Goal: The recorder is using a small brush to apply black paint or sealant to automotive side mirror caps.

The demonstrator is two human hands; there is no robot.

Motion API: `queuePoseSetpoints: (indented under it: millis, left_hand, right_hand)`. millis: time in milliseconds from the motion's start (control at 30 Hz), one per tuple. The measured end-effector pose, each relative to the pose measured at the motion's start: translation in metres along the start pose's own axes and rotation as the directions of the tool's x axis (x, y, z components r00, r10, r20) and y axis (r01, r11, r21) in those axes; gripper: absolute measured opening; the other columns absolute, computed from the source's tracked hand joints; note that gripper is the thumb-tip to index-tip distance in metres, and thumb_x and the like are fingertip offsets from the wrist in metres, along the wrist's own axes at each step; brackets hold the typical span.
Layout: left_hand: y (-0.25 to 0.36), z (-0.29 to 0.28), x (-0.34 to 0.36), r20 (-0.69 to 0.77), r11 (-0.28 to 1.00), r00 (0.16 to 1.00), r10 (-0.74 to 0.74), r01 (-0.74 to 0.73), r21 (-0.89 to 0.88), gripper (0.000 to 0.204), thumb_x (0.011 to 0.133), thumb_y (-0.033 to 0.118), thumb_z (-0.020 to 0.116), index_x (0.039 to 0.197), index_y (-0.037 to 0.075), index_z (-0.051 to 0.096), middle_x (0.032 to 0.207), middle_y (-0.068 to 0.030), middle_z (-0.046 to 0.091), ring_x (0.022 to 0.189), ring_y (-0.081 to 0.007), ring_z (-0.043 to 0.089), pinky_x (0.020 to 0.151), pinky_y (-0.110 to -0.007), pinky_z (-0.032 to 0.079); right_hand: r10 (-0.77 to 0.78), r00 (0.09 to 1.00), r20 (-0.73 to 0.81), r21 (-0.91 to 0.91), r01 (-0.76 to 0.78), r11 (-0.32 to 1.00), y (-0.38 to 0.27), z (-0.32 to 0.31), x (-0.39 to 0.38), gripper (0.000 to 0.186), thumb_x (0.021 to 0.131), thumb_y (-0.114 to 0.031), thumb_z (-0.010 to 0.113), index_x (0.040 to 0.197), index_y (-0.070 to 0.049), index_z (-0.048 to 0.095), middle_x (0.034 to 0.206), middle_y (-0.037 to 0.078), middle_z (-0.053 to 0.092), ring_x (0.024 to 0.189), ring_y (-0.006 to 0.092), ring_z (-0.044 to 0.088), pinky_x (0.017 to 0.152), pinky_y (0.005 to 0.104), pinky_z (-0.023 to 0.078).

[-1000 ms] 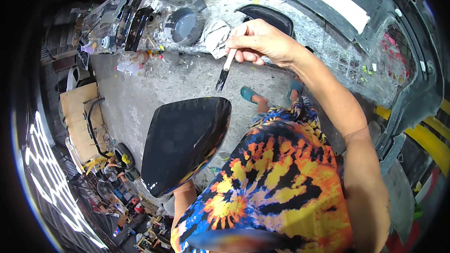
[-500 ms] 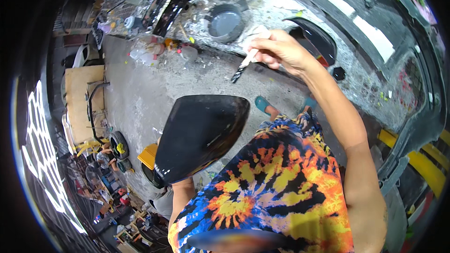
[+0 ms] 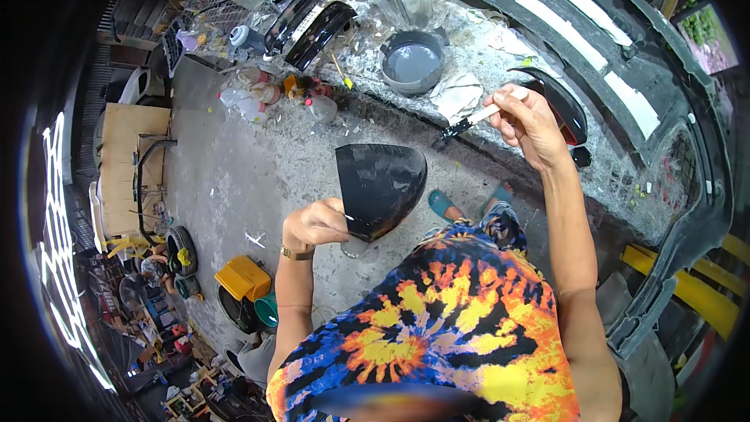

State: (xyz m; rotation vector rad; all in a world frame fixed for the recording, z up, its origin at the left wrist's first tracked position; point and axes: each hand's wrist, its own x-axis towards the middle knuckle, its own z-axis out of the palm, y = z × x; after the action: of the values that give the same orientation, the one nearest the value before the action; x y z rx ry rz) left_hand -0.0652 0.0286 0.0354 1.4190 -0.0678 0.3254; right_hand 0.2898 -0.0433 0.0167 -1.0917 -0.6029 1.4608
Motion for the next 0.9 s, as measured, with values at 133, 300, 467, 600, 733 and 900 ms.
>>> queuePoseSetpoints:
  millis: [133, 300, 467, 600, 733, 900]
  left_hand:
    - [0.015, 0.0, 0.006, 0.057, 0.995, 0.995, -0.087, 0.084, 0.048, 0.024, 0.081, -0.01, 0.057, 0.105, -0.01, 0.061, 0.1, -0.0183, 0.057, 0.081, -0.0253, 0.059, 0.068, -0.033, 0.049]
    - [0.011, 0.001, 0.003, 0.055, 0.987, 0.985, -0.162, 0.16, 0.028, 0.023, 0.081, -0.008, 0.058, 0.104, -0.01, 0.062, 0.097, -0.0174, 0.059, 0.085, -0.0266, 0.058, 0.069, -0.034, 0.048]
    - [-0.009, -0.027, -0.001, -0.036, 0.995, 0.998, -0.06, 0.063, 0.072, 0.021, 0.079, -0.007, 0.064, 0.1, -0.01, 0.063, 0.091, -0.0163, 0.064, 0.09, -0.0268, 0.06, 0.071, -0.033, 0.048]
    - [-0.016, -0.037, 0.012, -0.461, 0.898, 0.871, -0.168, -0.058, -0.437, 0.047, 0.074, -0.012, 0.065, 0.119, -0.003, 0.057, 0.118, -0.0191, 0.06, 0.109, -0.0284, 0.06, 0.095, -0.041, 0.049]
    - [-0.036, -0.083, 0.036, -0.591, 0.876, 0.806, -0.027, -0.266, -0.403, 0.059, 0.075, -0.016, 0.059, 0.128, 0.01, 0.053, 0.127, -0.0155, 0.055, 0.116, -0.0298, 0.055, 0.097, -0.044, 0.049]
    - [-0.079, -0.143, 0.056, -0.664, 0.815, 0.744, 0.073, -0.429, -0.39, 0.07, 0.074, -0.019, 0.055, 0.132, 0.02, 0.05, 0.131, -0.0079, 0.054, 0.119, -0.0244, 0.053, 0.1, -0.041, 0.047]
  right_hand:
    - [-0.007, 0.999, -0.038, -0.002, 0.007, 1.0, 0.001, 0.002, -0.002, 0.016, 0.091, -0.018, 0.059, 0.091, -0.002, 0.062, 0.064, -0.001, 0.057, 0.047, 0.0009, 0.045, 0.037, 0.0152, 0.032]
    - [-0.003, 0.999, -0.035, 0.037, 0.005, 0.999, -0.01, 0.003, 0.004, 0.017, 0.091, -0.018, 0.059, 0.092, -0.001, 0.061, 0.065, 0.001, 0.058, 0.047, 0.0016, 0.044, 0.038, 0.0153, 0.031]
    - [-0.035, 0.997, -0.062, 0.034, 0.037, 0.999, -0.019, 0.002, 0.018, 0.019, 0.09, -0.02, 0.059, 0.094, -0.001, 0.061, 0.064, 0.0, 0.055, 0.048, 0.0014, 0.041, 0.039, 0.0154, 0.029]
    - [-0.139, 0.989, -0.047, 0.134, 0.144, 0.98, -0.03, -0.007, 0.011, 0.019, 0.091, -0.02, 0.059, 0.092, -0.001, 0.061, 0.064, 0.001, 0.056, 0.048, 0.0021, 0.042, 0.039, 0.016, 0.031]
    - [-0.168, 0.977, -0.131, 0.207, 0.193, 0.959, -0.033, -0.012, 0.007, 0.018, 0.091, -0.019, 0.058, 0.093, -0.002, 0.061, 0.065, 0.002, 0.056, 0.048, 0.0024, 0.042, 0.039, 0.0159, 0.031]
    - [-0.176, 0.954, -0.244, 0.286, 0.244, 0.927, -0.025, -0.015, -0.007, 0.016, 0.092, -0.017, 0.056, 0.093, -0.001, 0.06, 0.066, 0.003, 0.057, 0.048, 0.0028, 0.042, 0.04, 0.0159, 0.031]
